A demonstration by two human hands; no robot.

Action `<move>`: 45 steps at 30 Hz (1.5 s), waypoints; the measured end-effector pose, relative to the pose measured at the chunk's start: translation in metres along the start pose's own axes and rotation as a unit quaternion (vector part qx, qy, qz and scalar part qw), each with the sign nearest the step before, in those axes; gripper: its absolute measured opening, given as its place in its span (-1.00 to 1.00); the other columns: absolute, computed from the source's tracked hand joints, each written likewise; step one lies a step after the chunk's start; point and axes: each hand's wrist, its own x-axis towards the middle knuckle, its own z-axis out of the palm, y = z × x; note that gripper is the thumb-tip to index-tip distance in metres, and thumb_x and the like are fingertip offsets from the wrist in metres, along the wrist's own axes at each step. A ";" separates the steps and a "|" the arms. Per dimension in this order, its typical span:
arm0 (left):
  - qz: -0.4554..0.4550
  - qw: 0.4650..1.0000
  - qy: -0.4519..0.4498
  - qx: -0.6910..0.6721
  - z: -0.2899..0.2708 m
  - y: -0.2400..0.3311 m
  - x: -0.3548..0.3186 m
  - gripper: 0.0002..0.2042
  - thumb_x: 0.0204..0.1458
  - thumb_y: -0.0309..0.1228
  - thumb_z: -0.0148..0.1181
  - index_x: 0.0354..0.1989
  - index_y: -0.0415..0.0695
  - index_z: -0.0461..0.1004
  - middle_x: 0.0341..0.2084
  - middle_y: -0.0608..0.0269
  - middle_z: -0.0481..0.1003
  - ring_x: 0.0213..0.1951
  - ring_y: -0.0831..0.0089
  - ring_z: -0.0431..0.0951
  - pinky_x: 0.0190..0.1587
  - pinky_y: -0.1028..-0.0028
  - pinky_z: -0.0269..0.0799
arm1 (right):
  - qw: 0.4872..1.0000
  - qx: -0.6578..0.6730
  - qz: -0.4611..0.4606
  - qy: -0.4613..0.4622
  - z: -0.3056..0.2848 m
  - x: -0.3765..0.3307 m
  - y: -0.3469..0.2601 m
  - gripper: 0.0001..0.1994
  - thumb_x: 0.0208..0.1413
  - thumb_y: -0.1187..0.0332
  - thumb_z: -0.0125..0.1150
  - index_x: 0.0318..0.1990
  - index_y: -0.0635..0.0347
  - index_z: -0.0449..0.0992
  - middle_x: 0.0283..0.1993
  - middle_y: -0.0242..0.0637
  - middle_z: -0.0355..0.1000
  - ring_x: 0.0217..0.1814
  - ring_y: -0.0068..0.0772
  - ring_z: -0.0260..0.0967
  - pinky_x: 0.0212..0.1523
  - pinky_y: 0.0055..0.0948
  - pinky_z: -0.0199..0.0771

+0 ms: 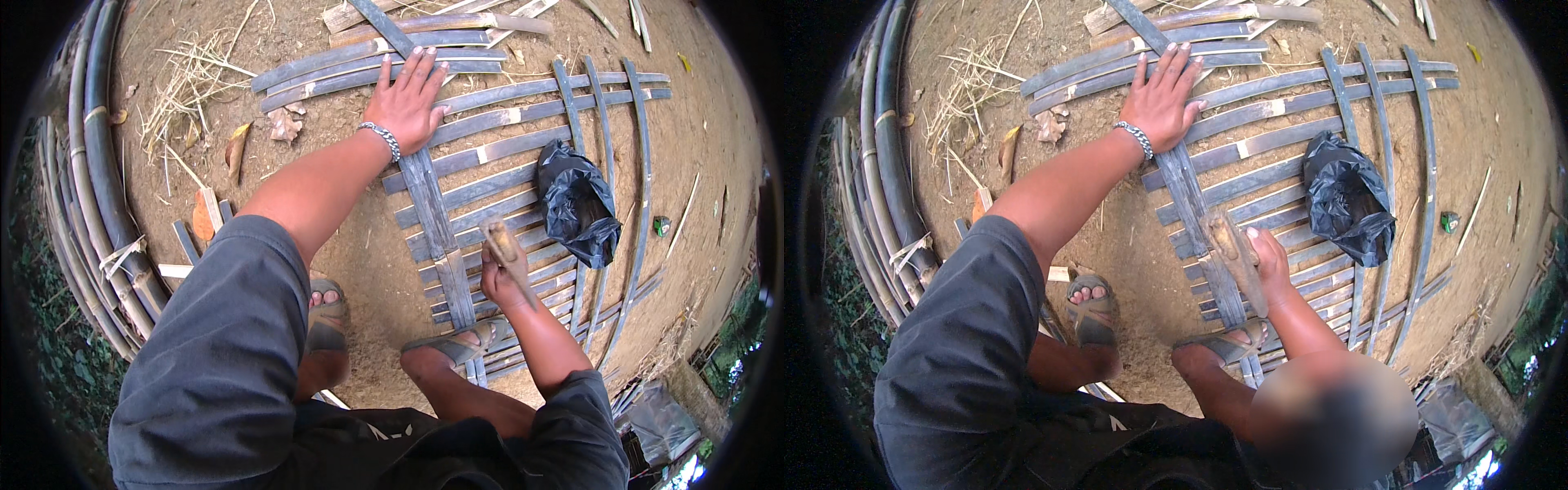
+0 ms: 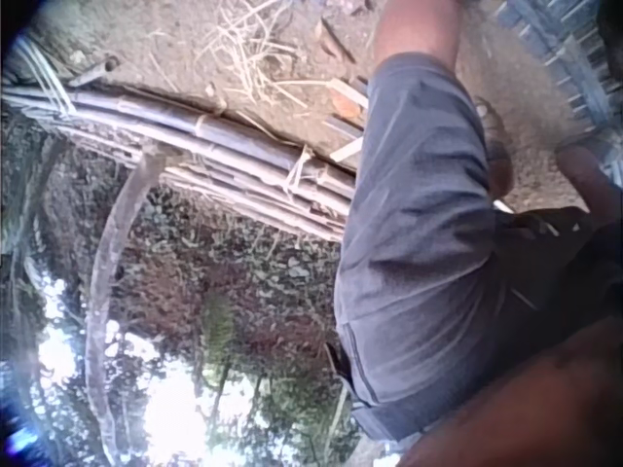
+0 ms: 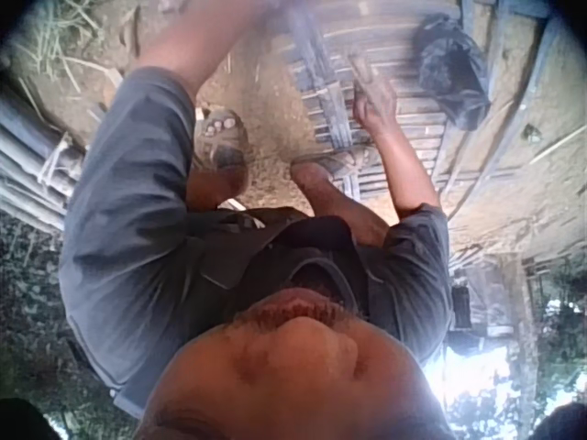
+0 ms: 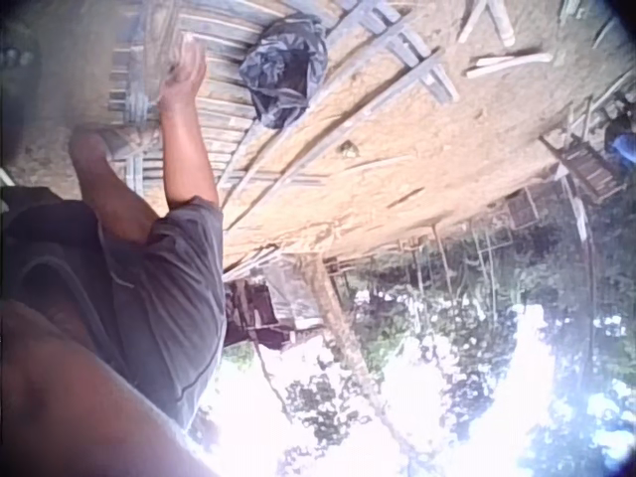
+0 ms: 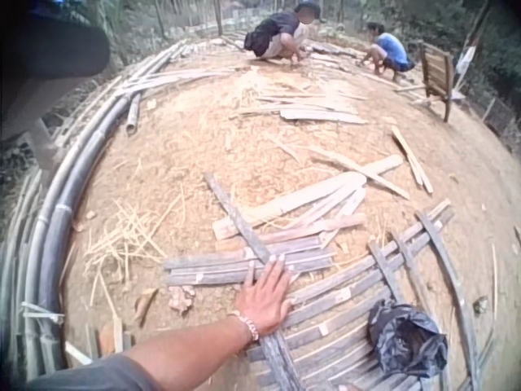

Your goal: The person assembles a bamboo frame by hammering nails into intersecting bamboo strips. They repeatedly pick up nails from a black plastic bag and secure the strips together using a hammer.

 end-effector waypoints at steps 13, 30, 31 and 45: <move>-0.001 1.000 -0.002 -0.019 0.000 0.000 0.000 -0.36 0.39 -0.02 -0.15 0.57 -0.02 0.01 0.59 0.11 -0.08 0.60 0.16 -0.14 0.57 -0.11 -0.30 | 0.974 -0.077 0.177 -0.120 -0.001 0.031 -0.014 -0.56 0.28 0.50 0.14 0.31 0.28 0.37 0.17 0.17 0.49 0.19 0.27 0.48 0.21 -0.09 0.49; -0.010 0.999 -0.032 -0.037 -0.005 -0.002 0.000 -0.36 0.39 -0.05 -0.14 0.57 -0.03 0.00 0.60 0.10 -0.11 0.61 0.17 -0.19 0.58 -0.10 -0.37 | 0.976 -0.054 0.162 -0.135 -0.035 -0.003 -0.036 -0.55 0.28 0.41 0.19 0.30 0.12 0.31 0.00 0.16 0.55 0.01 0.34 0.51 0.00 0.07 0.54; -0.005 0.999 -0.031 -0.044 -0.005 0.002 0.004 -0.36 0.39 -0.06 -0.13 0.56 -0.04 0.00 0.60 0.10 -0.11 0.61 0.17 -0.18 0.58 -0.10 -0.37 | 0.983 -0.061 0.140 -0.099 -0.048 -0.022 -0.033 -0.56 0.29 0.40 0.19 0.30 0.12 0.32 -0.04 0.17 0.55 -0.01 0.35 0.51 -0.02 0.08 0.54; 0.308 0.925 -0.133 -0.177 -0.026 0.252 0.051 -0.85 0.14 -0.41 0.13 -0.27 -0.09 0.65 -0.23 0.16 0.58 -0.09 0.14 0.63 0.00 0.18 0.57 | 0.848 0.077 0.509 0.122 -0.079 -0.228 -0.072 -0.57 0.31 0.46 0.16 0.31 0.18 0.32 -0.14 0.11 0.52 -0.14 0.09 0.57 -0.10 -0.16 0.54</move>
